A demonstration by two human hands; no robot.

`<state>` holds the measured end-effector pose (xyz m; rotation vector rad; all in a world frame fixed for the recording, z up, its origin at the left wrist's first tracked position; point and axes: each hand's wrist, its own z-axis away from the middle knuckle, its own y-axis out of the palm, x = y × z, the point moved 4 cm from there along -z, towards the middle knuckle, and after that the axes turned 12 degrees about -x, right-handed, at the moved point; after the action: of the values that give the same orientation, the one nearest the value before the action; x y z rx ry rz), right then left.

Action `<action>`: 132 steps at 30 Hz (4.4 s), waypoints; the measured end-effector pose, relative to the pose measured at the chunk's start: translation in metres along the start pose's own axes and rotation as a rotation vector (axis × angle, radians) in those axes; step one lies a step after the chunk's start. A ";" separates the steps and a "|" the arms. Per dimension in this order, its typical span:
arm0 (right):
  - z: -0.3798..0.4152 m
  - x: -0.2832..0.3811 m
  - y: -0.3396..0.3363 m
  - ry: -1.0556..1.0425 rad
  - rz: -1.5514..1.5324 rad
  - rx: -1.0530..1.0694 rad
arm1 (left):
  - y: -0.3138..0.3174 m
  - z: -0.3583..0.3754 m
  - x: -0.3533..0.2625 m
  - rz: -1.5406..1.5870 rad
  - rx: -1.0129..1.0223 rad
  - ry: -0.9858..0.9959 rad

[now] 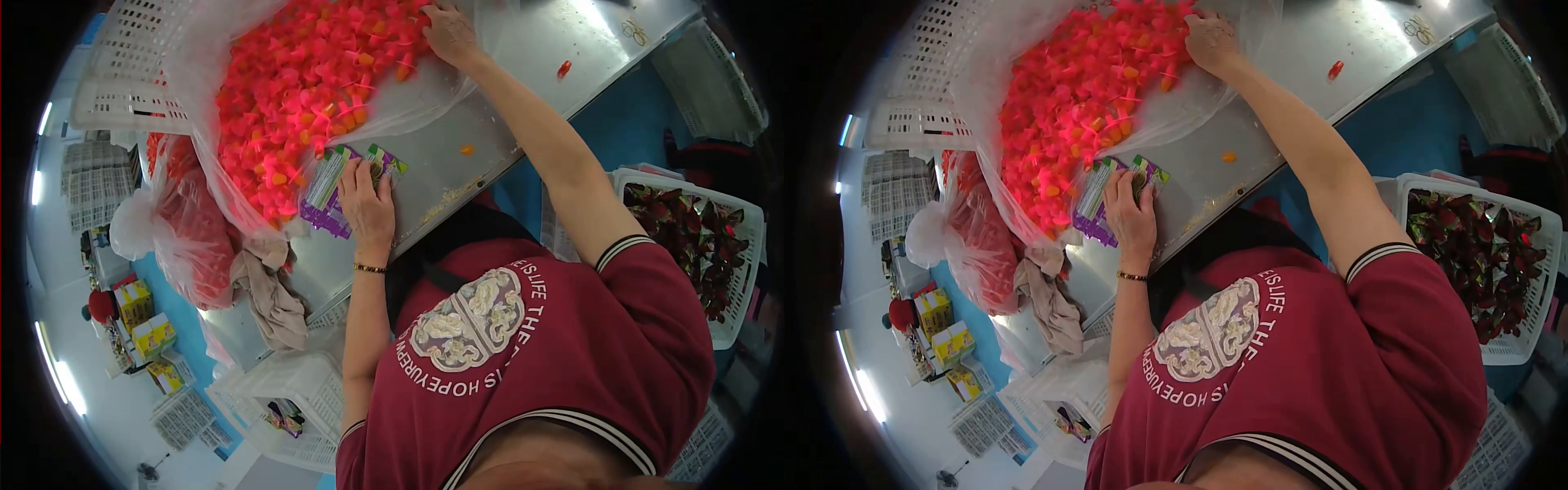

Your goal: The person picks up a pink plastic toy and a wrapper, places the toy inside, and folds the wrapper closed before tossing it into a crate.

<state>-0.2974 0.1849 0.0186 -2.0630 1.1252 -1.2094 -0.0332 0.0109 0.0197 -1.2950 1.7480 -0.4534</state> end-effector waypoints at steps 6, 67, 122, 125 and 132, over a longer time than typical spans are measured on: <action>0.051 0.013 -0.002 -0.205 -0.302 -0.095 | 0.001 -0.005 -0.002 -0.044 -0.002 0.011; 0.124 0.083 -0.052 -0.468 -0.329 0.297 | 0.002 -0.017 0.001 -0.164 0.040 -0.136; 0.164 0.095 -0.049 -0.339 -0.397 0.204 | -0.003 0.000 0.020 0.152 -0.140 -0.313; 0.166 0.091 -0.048 -0.397 -0.301 0.206 | -0.003 -0.002 0.024 0.231 -0.180 -0.359; 0.159 0.093 -0.056 -0.396 -0.342 0.175 | -0.004 -0.003 0.020 0.165 -0.167 -0.277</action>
<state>-0.1104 0.1380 0.0262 -2.2802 0.4829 -0.9416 -0.0346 -0.0090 0.0158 -1.2493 1.6654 -0.0310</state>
